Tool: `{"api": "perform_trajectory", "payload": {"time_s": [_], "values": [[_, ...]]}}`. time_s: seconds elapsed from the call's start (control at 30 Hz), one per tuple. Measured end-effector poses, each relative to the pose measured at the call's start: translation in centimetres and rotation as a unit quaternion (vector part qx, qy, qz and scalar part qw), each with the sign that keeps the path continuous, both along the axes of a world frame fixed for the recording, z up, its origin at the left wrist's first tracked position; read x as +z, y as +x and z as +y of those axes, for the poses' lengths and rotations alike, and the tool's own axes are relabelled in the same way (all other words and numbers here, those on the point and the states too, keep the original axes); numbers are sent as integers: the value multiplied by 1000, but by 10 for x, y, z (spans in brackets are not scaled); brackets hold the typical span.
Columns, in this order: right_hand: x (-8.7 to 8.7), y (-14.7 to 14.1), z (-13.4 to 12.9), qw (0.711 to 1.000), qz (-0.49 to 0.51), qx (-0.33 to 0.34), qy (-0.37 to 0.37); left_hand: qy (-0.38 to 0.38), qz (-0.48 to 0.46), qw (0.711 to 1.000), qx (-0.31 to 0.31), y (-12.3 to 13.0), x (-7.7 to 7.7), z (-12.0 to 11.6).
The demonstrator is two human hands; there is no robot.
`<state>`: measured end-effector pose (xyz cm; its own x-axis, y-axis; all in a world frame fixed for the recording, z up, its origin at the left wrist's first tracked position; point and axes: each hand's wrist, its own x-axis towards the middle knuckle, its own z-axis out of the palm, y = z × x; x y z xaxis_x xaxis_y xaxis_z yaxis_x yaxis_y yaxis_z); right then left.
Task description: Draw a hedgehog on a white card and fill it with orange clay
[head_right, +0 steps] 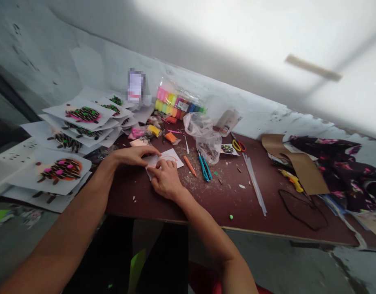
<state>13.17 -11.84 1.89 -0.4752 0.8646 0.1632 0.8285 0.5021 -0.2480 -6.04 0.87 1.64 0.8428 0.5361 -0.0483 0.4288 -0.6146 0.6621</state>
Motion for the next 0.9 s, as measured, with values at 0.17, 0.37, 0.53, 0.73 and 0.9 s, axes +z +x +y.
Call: {"api": "perform_trajectory", "payload": {"time_s": [0.17, 0.37, 0.53, 0.73, 0.9], "values": [[0, 2, 0, 1000, 9, 2, 7, -13, -28, 999, -6, -1, -2, 2], [0, 3, 0, 999, -12, 2, 35, -6, -16, 1000, -1, 1, -2, 2], [4, -1, 0, 998, -53, 9, 43, -4, -14, 1000, 1, 0, -1, 1], [5, -2, 1, 999, -26, 1, 37, -3, -10, 1000, 5, 1, 0, 1], [6, -7, 2, 998, -51, 1, 30, -11, -12, 1000, 15, 1, -1, 2]]}}
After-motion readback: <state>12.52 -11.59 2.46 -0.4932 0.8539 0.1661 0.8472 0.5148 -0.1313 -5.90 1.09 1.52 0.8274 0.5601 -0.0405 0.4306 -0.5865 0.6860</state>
